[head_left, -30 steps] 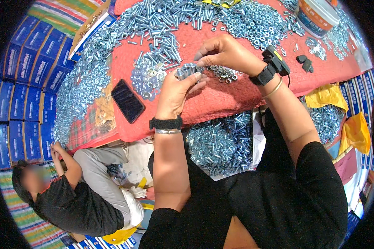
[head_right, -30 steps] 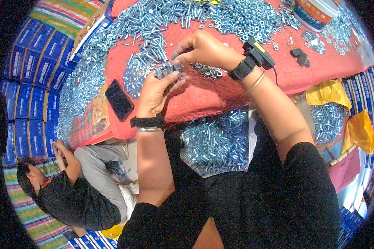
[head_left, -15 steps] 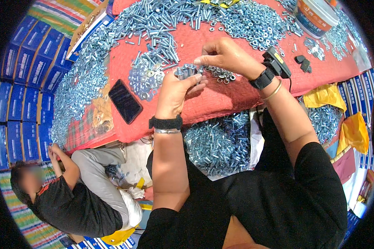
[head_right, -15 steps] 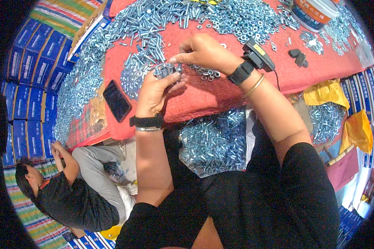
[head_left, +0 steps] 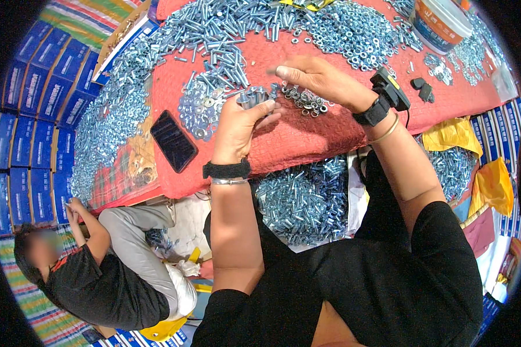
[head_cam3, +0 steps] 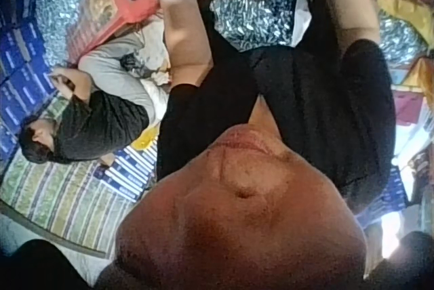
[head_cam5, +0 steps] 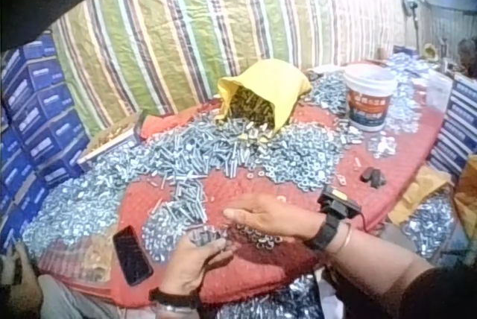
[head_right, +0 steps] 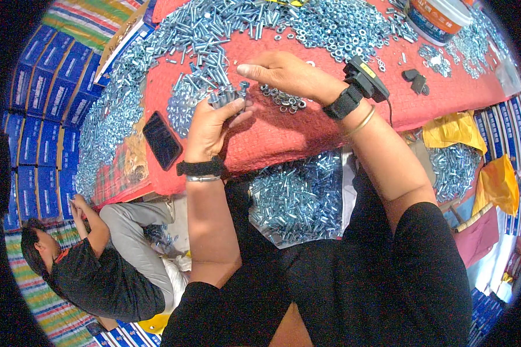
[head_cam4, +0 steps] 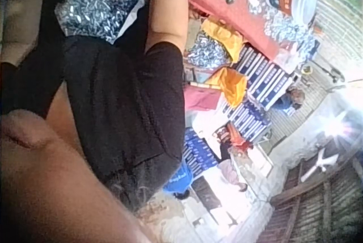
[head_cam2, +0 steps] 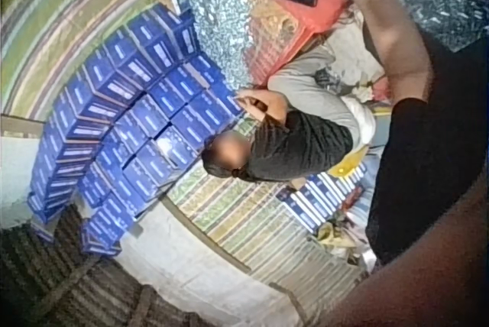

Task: Assembling hardware by placing washers and nuts onto long bolts.

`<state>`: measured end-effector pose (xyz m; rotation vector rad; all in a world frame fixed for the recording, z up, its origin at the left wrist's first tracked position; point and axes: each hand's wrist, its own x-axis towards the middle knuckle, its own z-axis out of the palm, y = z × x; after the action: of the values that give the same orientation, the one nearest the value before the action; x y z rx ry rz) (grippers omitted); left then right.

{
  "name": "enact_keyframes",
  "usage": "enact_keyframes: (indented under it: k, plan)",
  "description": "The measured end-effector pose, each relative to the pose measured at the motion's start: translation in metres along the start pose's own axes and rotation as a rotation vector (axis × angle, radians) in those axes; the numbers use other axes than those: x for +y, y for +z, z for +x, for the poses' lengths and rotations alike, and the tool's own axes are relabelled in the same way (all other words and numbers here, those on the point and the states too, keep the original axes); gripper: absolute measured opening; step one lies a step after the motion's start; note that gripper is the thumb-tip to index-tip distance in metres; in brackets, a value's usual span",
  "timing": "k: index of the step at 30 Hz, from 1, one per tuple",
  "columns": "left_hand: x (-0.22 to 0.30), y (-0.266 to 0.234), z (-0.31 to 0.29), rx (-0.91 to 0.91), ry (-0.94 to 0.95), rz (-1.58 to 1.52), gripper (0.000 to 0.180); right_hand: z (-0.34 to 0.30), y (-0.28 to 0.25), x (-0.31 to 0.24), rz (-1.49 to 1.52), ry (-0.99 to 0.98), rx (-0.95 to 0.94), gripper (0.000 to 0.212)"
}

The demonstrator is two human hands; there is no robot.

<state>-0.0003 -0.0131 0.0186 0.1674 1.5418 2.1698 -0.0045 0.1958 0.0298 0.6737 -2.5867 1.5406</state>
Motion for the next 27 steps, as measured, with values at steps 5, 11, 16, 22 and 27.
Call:
enact_keyframes:
  k: [5, 11, 16, 22, 27]
  plan:
    - [0.001, -0.004, -0.001, 0.017, -0.021, 0.049, 0.013, 0.001, -0.006, -0.006, -0.131, 0.335, -0.173, 0.054]
    - [0.001, -0.003, -0.001, 0.007, -0.047, 0.089, 0.012, -0.004, 0.0, -0.006, 0.069, 0.045, -0.001, 0.063]
    - [0.006, -0.015, -0.008, -0.047, -0.076, 0.119, 0.018, 0.0, -0.006, 0.001, -0.103, 0.255, 0.054, 0.067]
    - [0.008, -0.017, -0.014, -0.164, -0.173, 0.191, 0.021, 0.002, 0.01, 0.032, -0.585, 0.006, 0.06, 0.017]
    - [0.011, -0.011, -0.02, -0.457, -0.243, 0.3, 0.021, 0.003, 0.024, 0.037, -0.684, -0.114, 0.106, 0.016]
